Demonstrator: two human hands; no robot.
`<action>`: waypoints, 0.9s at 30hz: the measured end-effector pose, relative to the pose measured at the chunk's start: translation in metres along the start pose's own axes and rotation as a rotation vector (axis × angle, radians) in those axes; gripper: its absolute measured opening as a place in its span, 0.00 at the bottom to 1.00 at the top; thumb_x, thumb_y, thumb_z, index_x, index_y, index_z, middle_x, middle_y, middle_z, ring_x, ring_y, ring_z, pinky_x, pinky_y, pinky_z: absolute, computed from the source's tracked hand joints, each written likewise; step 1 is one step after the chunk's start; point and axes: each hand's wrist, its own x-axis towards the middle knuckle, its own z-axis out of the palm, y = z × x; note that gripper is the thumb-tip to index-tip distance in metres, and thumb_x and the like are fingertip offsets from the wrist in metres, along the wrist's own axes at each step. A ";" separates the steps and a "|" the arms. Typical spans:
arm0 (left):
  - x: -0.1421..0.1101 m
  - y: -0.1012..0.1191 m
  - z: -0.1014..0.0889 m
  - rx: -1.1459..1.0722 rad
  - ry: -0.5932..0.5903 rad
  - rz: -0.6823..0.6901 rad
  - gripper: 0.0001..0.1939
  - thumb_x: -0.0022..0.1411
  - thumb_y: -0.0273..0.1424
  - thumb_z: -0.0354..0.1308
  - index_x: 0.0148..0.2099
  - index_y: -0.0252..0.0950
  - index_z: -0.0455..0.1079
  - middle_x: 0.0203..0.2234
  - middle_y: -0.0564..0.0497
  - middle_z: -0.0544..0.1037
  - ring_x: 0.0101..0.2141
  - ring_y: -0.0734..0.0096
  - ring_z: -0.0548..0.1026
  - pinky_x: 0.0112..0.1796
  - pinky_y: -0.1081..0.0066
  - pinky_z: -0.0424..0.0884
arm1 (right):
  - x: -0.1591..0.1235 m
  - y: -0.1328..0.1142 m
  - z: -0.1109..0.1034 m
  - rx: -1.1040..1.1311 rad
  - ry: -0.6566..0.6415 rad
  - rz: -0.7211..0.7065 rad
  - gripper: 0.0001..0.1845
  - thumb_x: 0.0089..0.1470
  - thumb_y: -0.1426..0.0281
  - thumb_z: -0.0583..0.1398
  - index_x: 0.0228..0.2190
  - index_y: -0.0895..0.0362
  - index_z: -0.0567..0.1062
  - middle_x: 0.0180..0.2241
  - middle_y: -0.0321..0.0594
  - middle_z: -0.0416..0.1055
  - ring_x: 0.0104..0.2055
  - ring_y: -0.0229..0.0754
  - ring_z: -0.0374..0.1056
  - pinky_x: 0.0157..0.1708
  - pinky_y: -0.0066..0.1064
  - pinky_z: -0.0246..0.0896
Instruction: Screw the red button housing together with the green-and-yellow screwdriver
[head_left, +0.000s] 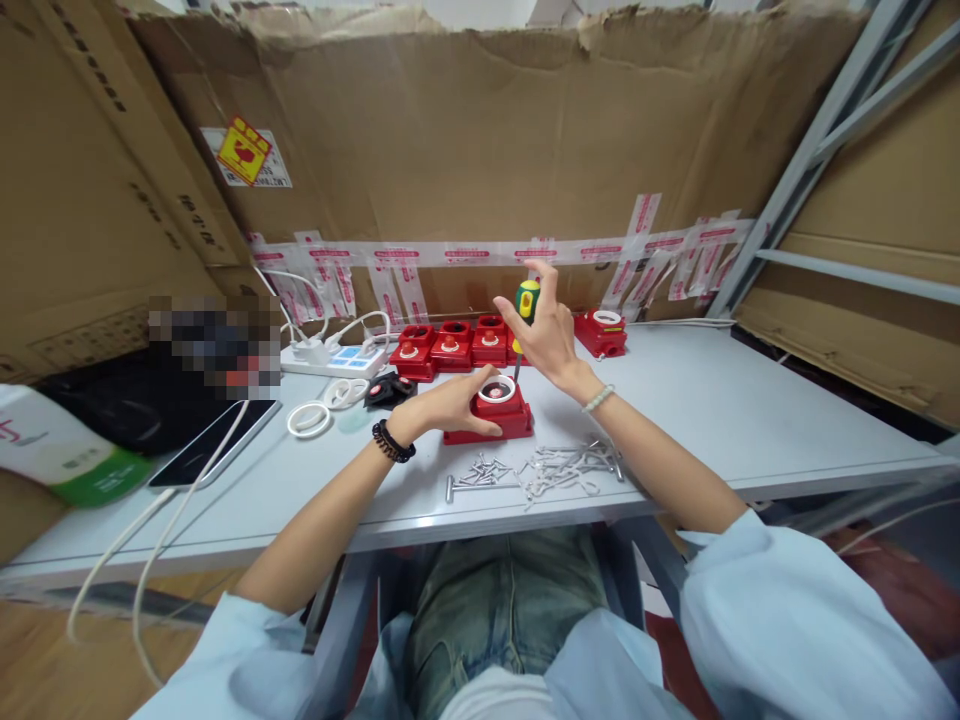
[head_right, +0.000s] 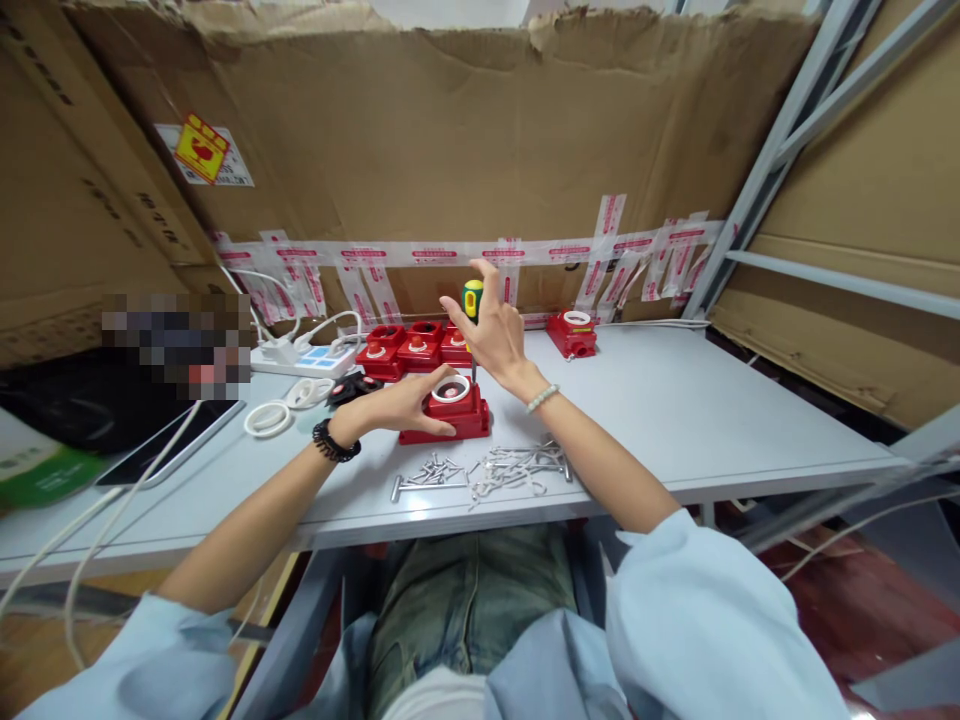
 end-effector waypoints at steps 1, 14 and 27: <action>0.000 0.001 0.000 -0.002 -0.002 -0.004 0.45 0.51 0.53 0.62 0.64 0.37 0.54 0.58 0.38 0.70 0.52 0.47 0.73 0.49 0.60 0.68 | 0.000 -0.002 0.001 -0.030 -0.028 -0.019 0.26 0.58 0.55 0.55 0.53 0.54 0.63 0.30 0.38 0.71 0.27 0.42 0.65 0.33 0.34 0.59; 0.000 0.000 0.000 -0.023 0.007 0.006 0.44 0.51 0.51 0.63 0.64 0.39 0.54 0.57 0.39 0.70 0.52 0.48 0.73 0.49 0.60 0.68 | -0.001 -0.005 -0.008 0.110 -0.134 -0.067 0.22 0.59 0.60 0.55 0.54 0.49 0.66 0.37 0.37 0.74 0.30 0.40 0.67 0.40 0.33 0.63; 0.000 0.003 -0.003 -0.007 -0.027 -0.033 0.46 0.51 0.53 0.62 0.65 0.37 0.52 0.58 0.38 0.70 0.52 0.47 0.73 0.49 0.61 0.69 | 0.004 0.001 -0.014 -0.076 -0.175 -0.141 0.20 0.57 0.62 0.57 0.51 0.52 0.69 0.29 0.37 0.72 0.25 0.40 0.63 0.34 0.34 0.59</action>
